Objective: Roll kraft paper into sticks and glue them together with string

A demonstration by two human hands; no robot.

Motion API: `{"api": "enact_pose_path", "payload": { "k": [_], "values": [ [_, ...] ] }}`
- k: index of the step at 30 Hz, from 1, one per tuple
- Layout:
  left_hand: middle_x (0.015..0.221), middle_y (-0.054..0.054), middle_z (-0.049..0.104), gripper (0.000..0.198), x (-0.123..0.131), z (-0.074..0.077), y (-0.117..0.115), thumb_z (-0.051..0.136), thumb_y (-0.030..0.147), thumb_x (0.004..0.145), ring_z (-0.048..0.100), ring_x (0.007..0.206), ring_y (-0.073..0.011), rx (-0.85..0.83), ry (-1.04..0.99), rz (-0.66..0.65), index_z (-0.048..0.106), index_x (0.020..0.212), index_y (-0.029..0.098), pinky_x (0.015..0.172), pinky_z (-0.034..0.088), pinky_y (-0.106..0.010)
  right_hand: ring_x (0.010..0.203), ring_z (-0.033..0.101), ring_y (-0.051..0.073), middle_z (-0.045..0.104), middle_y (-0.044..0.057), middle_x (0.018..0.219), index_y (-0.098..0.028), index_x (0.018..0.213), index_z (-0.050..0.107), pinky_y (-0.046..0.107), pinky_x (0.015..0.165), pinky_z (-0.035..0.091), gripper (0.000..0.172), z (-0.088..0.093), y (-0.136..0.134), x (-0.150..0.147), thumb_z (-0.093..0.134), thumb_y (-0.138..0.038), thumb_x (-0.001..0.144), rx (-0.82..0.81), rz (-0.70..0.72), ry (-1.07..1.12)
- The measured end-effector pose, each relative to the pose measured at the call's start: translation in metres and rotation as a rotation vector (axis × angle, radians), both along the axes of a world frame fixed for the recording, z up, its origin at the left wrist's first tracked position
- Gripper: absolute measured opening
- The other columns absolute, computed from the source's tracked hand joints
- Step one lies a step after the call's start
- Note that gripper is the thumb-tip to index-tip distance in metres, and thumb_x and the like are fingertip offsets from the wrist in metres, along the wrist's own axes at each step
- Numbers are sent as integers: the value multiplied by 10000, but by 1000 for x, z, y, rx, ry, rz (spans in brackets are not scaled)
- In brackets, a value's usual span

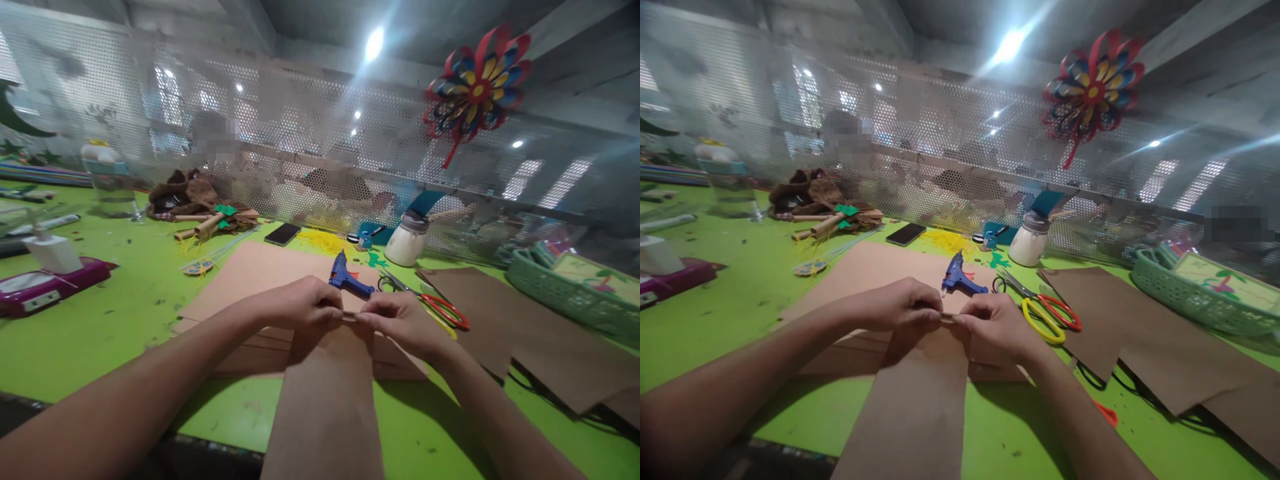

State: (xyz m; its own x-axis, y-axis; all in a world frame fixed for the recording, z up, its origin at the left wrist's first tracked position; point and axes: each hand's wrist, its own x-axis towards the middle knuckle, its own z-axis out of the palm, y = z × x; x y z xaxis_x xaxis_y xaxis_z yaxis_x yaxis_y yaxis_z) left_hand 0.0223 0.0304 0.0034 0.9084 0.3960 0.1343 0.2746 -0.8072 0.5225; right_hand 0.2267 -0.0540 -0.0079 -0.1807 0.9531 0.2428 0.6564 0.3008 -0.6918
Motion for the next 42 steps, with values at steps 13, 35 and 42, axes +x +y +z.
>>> {"api": "enact_pose_path", "payload": {
  "k": [13, 35, 42],
  "values": [
    [722, 2, 573, 237, -12, -1, 18, 516, 336, 849, 493, 679, -109, -237, -22, -63, 629, 839, 128, 656, 388, -205, 659, 583, 136, 651, 35, 700, -147, 829, 713, 266, 649, 464, 356, -10, 10, 23, 516, -440, 874, -79, 28, 380],
    [716, 10, 623, 223, 4, -13, -14, 670, 368, 774, 537, 709, -110, -927, -132, -317, 708, 811, 151, 738, 441, -236, 828, 552, 175, 554, 40, 868, -242, 843, 746, 326, 743, 481, 116, 14, -28, -8, 697, -321, 773, -58, 410, 361],
    [779, 10, 668, 127, -5, 0, -1, 679, 247, 750, 565, 709, -105, -764, -280, -88, 719, 841, 169, 719, 440, -226, 709, 572, 136, 602, 11, 779, -186, 881, 640, 261, 655, 484, 144, 13, -19, 1, 614, -320, 835, -265, 279, 404]
  ]
}}
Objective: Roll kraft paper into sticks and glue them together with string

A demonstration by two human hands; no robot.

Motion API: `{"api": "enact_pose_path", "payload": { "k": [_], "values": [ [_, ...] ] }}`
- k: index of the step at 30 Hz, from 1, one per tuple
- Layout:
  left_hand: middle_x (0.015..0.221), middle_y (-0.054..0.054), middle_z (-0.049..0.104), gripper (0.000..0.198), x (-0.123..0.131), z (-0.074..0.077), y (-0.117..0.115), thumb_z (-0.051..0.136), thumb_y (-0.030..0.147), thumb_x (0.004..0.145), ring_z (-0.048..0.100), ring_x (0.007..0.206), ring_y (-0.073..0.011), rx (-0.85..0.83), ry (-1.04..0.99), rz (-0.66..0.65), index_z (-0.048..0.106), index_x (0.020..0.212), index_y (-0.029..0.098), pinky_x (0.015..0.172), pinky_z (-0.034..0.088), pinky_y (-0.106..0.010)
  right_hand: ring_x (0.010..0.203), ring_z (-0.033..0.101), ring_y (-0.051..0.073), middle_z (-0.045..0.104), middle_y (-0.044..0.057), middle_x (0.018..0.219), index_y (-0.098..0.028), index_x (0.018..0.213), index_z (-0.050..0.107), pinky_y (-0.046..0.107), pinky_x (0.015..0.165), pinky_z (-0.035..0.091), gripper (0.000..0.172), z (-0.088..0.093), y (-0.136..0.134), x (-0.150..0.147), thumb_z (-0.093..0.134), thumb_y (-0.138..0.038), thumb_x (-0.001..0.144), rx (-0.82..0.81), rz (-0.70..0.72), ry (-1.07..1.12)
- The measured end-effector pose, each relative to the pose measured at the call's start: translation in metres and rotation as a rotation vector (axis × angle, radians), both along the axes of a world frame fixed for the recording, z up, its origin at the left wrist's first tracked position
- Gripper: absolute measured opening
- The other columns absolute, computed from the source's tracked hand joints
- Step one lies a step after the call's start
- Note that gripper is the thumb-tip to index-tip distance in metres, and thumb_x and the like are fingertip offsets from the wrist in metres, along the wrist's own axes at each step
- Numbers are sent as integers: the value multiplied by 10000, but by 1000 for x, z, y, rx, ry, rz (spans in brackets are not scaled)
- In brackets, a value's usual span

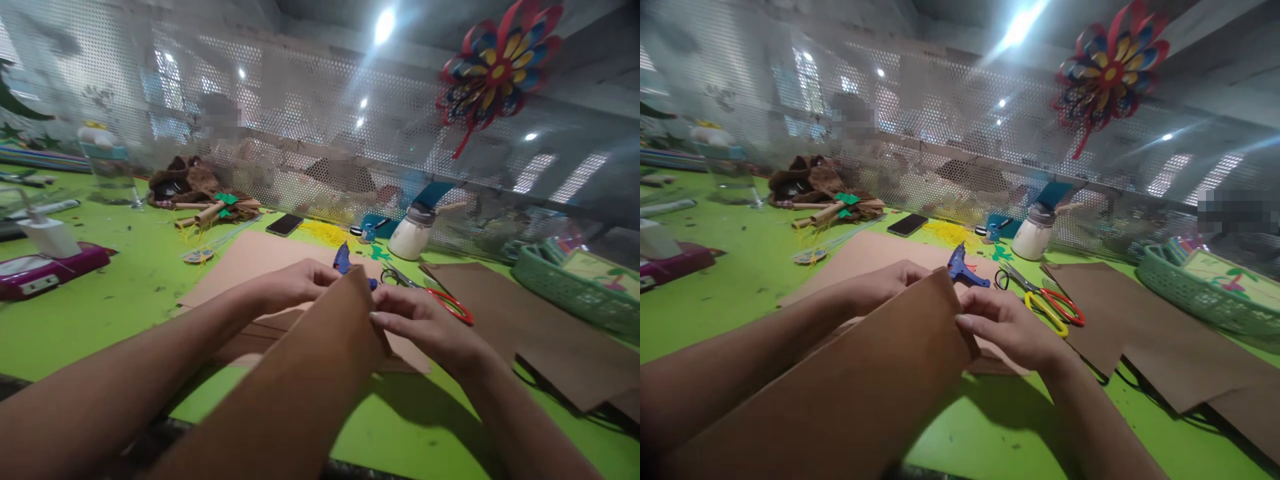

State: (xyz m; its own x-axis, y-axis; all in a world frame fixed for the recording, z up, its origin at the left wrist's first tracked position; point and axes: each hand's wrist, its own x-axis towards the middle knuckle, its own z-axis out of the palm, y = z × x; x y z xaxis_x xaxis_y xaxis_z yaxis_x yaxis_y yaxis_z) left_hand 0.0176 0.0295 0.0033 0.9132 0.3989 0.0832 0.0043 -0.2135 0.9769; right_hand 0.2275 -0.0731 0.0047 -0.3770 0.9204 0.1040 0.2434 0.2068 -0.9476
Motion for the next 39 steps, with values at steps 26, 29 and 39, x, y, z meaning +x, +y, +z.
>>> {"api": "enact_pose_path", "payload": {
  "k": [26, 29, 39],
  "values": [
    [749, -4, 619, 182, 1, -10, 9, 492, 224, 801, 519, 647, -116, 791, 324, 157, 615, 920, 161, 579, 357, -204, 644, 545, 140, 628, 5, 693, -164, 811, 665, 238, 579, 425, 127, -34, 28, 4, 544, -194, 786, 185, -198, -380],
    [760, -10, 640, 215, 2, -6, 7, 488, 189, 796, 529, 652, -110, 765, 363, 114, 642, 942, 150, 602, 364, -202, 647, 556, 145, 633, 5, 678, -170, 778, 672, 245, 590, 432, 124, -32, 27, 2, 548, -178, 770, 217, -201, -426],
    [703, 17, 585, 130, 1, -8, 12, 502, 181, 790, 495, 638, -100, 784, 331, 95, 618, 832, 141, 585, 360, -186, 833, 646, 188, 720, 34, 907, -216, 963, 722, 273, 716, 506, 296, -28, 24, -5, 548, -113, 747, 275, -182, -350]
  ]
}}
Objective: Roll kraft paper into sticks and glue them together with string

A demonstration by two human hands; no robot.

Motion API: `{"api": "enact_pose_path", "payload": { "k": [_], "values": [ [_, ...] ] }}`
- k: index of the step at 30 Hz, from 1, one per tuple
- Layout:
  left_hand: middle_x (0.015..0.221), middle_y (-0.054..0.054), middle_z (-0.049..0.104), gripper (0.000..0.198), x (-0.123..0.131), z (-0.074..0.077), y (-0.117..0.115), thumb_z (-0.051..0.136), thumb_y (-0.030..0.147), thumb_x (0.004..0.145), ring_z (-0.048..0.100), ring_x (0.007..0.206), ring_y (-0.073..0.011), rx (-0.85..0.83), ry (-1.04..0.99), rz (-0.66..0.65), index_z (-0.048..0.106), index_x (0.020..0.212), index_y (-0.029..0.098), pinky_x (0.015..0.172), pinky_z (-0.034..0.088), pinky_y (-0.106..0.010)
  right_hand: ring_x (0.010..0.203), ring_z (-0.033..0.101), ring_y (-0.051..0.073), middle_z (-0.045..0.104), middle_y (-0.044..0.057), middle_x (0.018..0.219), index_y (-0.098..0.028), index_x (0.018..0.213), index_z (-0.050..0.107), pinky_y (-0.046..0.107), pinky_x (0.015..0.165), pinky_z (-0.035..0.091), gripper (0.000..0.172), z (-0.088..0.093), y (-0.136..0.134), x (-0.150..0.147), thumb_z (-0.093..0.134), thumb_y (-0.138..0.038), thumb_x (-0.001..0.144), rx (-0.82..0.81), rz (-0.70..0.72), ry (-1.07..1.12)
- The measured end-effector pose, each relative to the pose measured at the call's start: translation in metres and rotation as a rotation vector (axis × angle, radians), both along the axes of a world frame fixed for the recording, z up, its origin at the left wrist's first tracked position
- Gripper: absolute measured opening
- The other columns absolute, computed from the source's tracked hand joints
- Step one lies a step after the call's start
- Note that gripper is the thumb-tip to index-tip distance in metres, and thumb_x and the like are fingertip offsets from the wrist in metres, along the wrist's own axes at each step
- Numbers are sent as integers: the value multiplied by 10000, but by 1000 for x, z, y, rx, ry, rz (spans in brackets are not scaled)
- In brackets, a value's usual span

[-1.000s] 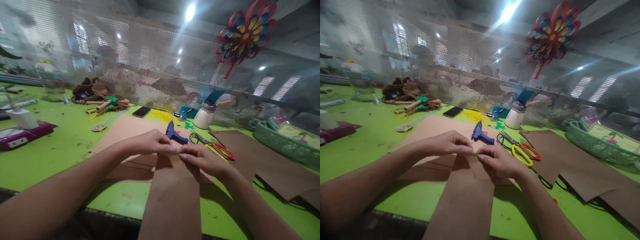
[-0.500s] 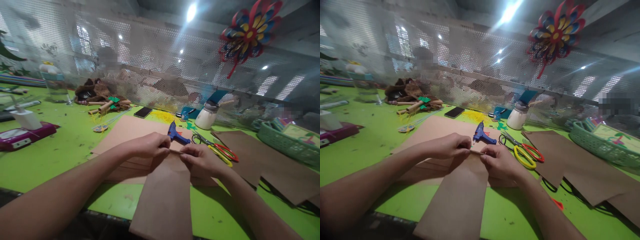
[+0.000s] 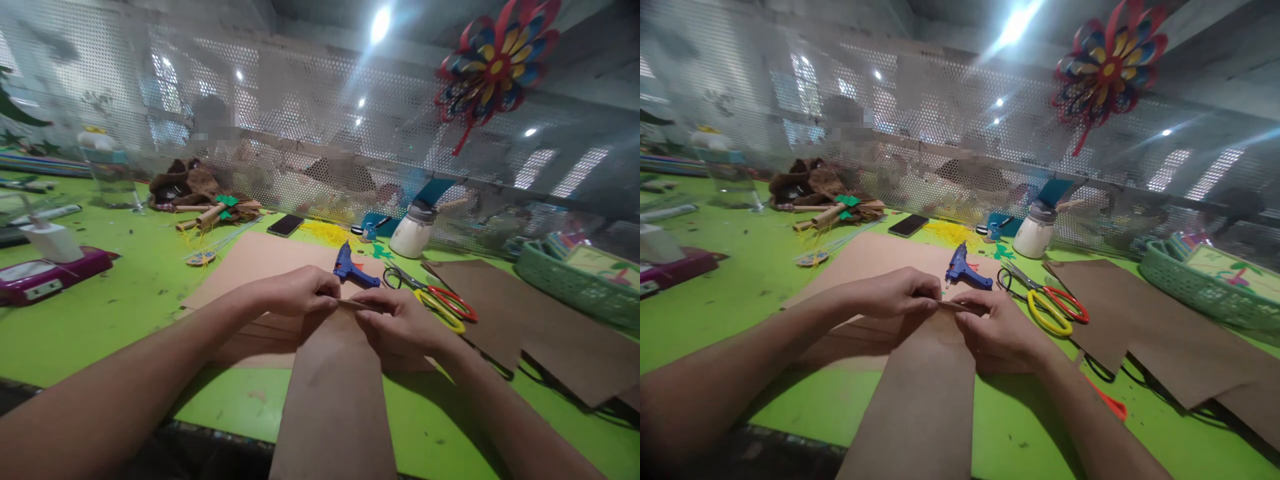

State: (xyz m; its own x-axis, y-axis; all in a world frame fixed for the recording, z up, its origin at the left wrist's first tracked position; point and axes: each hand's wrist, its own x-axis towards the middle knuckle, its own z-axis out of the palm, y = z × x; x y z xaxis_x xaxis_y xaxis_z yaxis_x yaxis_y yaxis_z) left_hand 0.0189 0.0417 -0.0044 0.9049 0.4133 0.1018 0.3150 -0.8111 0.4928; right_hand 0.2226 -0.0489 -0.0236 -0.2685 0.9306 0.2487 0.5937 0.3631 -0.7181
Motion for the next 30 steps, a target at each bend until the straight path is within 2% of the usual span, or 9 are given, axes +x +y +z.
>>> {"api": "enact_pose_path", "payload": {
  "k": [2, 6, 9, 13, 17, 21, 27, 30],
  "values": [
    [694, 17, 579, 118, 0, 1, -1, 508, 177, 780, 493, 634, -99, -8, -9, 9, 614, 816, 139, 586, 361, -185, 869, 653, 194, 725, 30, 942, -228, 991, 726, 279, 745, 512, 326, -2, 1, -1, 551, -105, 746, 15, 6, 25],
    [702, 9, 584, 129, 0, 3, -3, 543, 191, 753, 496, 636, -102, -99, -21, 32, 617, 835, 124, 581, 362, -186, 814, 672, 187, 740, 24, 891, -223, 940, 742, 280, 722, 529, 278, -8, 2, 0, 565, -112, 757, 81, -16, 55],
    [706, 10, 580, 233, -1, 3, 0, 532, 329, 808, 477, 635, -105, -193, 1, 9, 641, 857, 129, 571, 344, -194, 786, 684, 182, 749, 29, 874, -213, 920, 745, 273, 705, 539, 261, -11, 1, 0, 557, -112, 769, 145, -31, 42],
    [656, 16, 517, 464, -3, 2, 3, 416, 509, 874, 420, 631, -104, -287, -31, -21, 625, 704, 130, 583, 333, -202, 859, 691, 200, 748, 41, 951, -217, 963, 737, 281, 751, 542, 301, -14, -1, -4, 540, -91, 773, 259, -22, -4],
    [755, 3, 582, 377, -2, 2, 0, 467, 463, 871, 469, 720, -121, -473, -69, -71, 649, 777, 147, 689, 380, -214, 853, 683, 192, 740, 40, 964, -226, 1002, 715, 292, 768, 527, 310, -13, -4, -8, 511, -93, 811, 385, -2, -62],
    [873, -22, 632, 291, -1, 4, -4, 504, 394, 867, 521, 823, -144, -590, -79, -54, 663, 868, 149, 767, 397, -235, 829, 664, 187, 727, 54, 946, -228, 1035, 691, 304, 744, 507, 312, -10, -6, -8, 464, -104, 860, 420, 22, -134],
    [784, 2, 607, 285, 1, 4, -6, 530, 397, 849, 502, 737, -119, -621, -76, -6, 638, 812, 137, 716, 391, -222, 805, 660, 167, 722, 47, 916, -228, 1014, 694, 275, 720, 501, 245, -9, -6, -11, 533, -135, 854, 404, 16, -16],
    [757, 10, 565, 298, 2, 2, -5, 511, 408, 852, 474, 710, -114, -563, -53, 7, 616, 820, 131, 676, 380, -218, 807, 662, 172, 727, 46, 907, -218, 973, 707, 281, 735, 506, 217, -11, -6, -14, 566, -142, 827, 363, -20, 42]
  ]
}}
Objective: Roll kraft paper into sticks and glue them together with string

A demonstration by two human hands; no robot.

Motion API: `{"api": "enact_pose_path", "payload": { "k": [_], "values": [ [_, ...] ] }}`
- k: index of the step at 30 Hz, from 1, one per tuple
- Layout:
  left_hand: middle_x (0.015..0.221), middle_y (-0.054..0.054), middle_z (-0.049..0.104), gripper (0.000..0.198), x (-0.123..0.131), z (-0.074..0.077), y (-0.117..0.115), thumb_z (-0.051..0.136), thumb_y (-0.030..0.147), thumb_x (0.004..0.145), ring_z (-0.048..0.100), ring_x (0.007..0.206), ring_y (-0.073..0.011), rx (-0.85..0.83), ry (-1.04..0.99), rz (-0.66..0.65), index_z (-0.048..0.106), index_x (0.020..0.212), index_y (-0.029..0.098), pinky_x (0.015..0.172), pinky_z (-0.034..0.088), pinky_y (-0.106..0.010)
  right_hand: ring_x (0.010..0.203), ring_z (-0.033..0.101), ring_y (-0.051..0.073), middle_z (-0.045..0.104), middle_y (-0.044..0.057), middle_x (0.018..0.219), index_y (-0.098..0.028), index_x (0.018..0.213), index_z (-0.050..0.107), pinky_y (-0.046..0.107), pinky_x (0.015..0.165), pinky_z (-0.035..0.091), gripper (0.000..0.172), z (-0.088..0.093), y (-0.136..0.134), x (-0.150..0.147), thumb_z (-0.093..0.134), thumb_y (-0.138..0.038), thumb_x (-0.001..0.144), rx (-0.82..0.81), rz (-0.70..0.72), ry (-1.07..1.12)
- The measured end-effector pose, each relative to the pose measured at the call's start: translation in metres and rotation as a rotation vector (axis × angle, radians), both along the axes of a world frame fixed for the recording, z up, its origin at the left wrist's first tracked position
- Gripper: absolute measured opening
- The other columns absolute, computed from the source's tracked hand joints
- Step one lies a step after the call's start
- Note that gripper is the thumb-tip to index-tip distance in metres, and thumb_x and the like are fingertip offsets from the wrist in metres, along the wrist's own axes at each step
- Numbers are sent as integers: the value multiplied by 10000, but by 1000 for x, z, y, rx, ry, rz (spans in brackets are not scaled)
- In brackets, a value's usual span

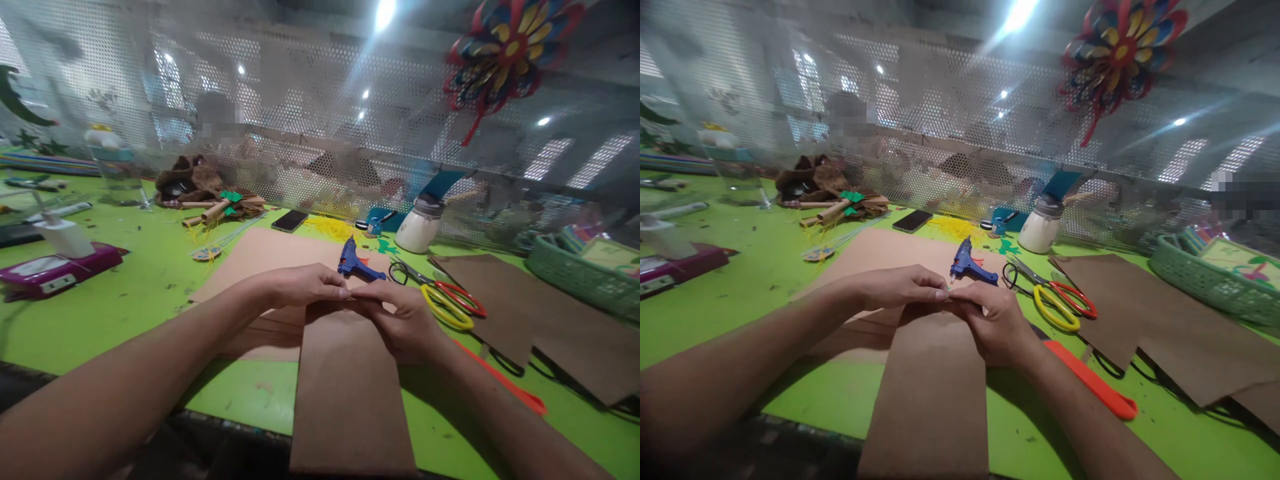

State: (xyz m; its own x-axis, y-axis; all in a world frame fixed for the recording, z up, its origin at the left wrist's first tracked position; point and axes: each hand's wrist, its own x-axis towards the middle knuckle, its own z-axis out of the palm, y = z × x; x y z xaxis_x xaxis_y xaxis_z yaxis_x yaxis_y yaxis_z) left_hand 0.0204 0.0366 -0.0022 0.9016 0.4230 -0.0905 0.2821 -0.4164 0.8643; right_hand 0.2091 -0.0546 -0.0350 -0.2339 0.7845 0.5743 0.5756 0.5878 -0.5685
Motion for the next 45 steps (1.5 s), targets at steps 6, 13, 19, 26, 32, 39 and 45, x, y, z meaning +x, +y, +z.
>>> {"api": "enact_pose_path", "payload": {
  "k": [6, 13, 19, 26, 32, 39, 45],
  "values": [
    [736, 18, 519, 286, 0, -4, 4, 464, 402, 859, 436, 674, -112, 263, 108, 16, 593, 840, 147, 608, 339, -212, 945, 647, 215, 693, 78, 1065, -194, 1076, 667, 332, 822, 507, 308, 0, 3, 3, 623, -173, 771, -322, -41, 114],
    [722, 16, 528, 253, 1, -2, 2, 448, 363, 862, 448, 651, -109, 394, 108, 8, 573, 792, 154, 581, 321, -206, 744, 640, 186, 702, 82, 847, -152, 900, 705, 288, 640, 500, 267, 7, 5, 9, 585, -377, 824, -556, -58, 259],
    [756, -9, 629, 242, 3, 2, -3, 480, 333, 846, 511, 685, -125, 455, 86, 66, 643, 832, 156, 616, 344, -212, 603, 558, 152, 635, 37, 643, -152, 685, 692, 248, 512, 426, 249, 19, 2, 11, 633, -379, 768, -555, -142, 191],
    [788, -18, 686, 225, 1, 4, -2, 539, 280, 797, 561, 719, -133, 428, 46, 107, 696, 881, 142, 645, 374, -212, 593, 559, 149, 651, 33, 621, -141, 724, 728, 265, 554, 445, 199, 19, 1, 7, 680, -330, 686, -527, -185, 297],
    [767, -10, 698, 212, 0, 3, -4, 559, 253, 768, 572, 697, -127, 435, 27, 133, 716, 871, 153, 623, 378, -204, 593, 590, 165, 676, 43, 618, -156, 684, 739, 273, 549, 454, 182, 18, 1, 9, 656, -313, 726, -364, -174, 140],
    [724, -13, 703, 190, 0, 6, -5, 595, 236, 726, 586, 671, -133, 359, 20, 176, 719, 837, 144, 601, 399, -207, 585, 599, 157, 698, 35, 650, -182, 739, 740, 259, 546, 448, 154, 21, 0, 11, 606, -245, 779, -181, -140, -75],
    [737, -23, 699, 200, 3, 6, -8, 576, 219, 717, 595, 689, -148, 393, 55, 189, 715, 832, 135, 585, 390, -208, 690, 621, 157, 723, 30, 795, -200, 876, 729, 248, 616, 444, 189, 15, 1, 9, 544, -207, 842, -163, -48, -185]
  ]
}}
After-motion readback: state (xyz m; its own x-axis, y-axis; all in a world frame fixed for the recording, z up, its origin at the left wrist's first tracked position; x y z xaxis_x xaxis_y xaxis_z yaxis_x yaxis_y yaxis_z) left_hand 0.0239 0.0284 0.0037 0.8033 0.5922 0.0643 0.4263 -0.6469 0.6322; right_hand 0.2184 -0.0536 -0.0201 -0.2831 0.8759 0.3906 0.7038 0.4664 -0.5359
